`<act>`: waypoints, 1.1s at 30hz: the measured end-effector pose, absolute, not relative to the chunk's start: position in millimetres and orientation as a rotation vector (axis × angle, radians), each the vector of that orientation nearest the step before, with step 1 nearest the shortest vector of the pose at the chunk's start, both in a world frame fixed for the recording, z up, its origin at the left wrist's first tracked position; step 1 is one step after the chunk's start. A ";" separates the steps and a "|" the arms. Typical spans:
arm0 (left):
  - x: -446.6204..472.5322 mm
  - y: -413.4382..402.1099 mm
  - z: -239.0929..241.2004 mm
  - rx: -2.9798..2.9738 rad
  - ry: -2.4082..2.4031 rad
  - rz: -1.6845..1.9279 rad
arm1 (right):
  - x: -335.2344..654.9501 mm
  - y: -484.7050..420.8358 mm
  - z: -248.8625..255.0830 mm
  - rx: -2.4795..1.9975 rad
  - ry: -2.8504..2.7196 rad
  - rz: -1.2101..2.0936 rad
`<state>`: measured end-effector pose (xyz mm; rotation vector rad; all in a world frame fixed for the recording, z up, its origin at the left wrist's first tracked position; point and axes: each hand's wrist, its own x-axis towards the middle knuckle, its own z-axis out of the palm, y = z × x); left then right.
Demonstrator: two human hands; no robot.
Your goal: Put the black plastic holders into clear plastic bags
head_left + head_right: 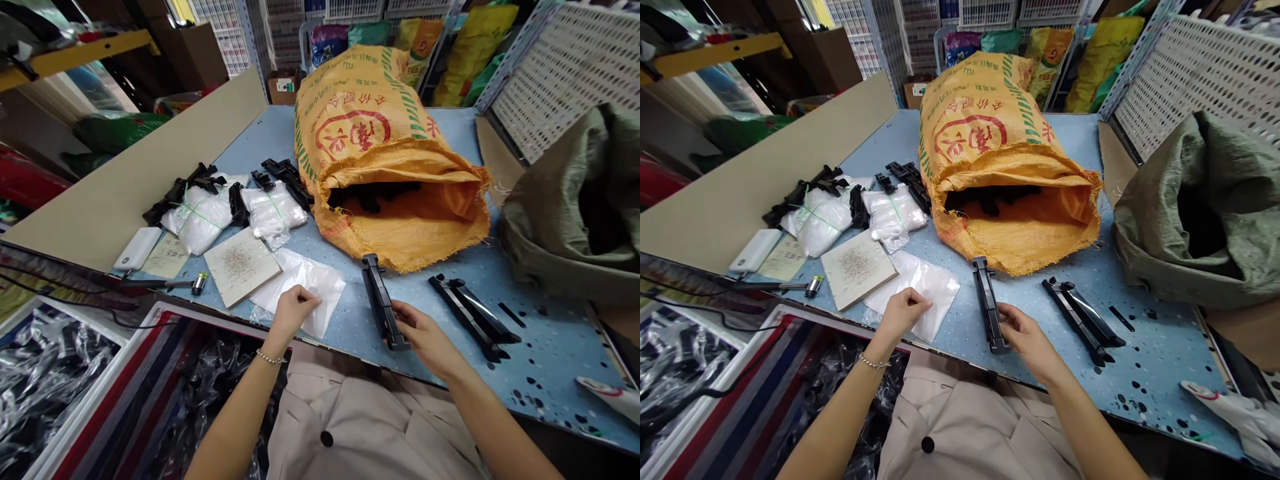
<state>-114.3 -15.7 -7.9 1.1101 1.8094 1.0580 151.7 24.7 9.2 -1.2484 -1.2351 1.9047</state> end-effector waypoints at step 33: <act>-120.1 -24.3 -11.3 0.645 1.470 1.383 | 84.2 37.8 -5.2 -0.686 -0.506 2.487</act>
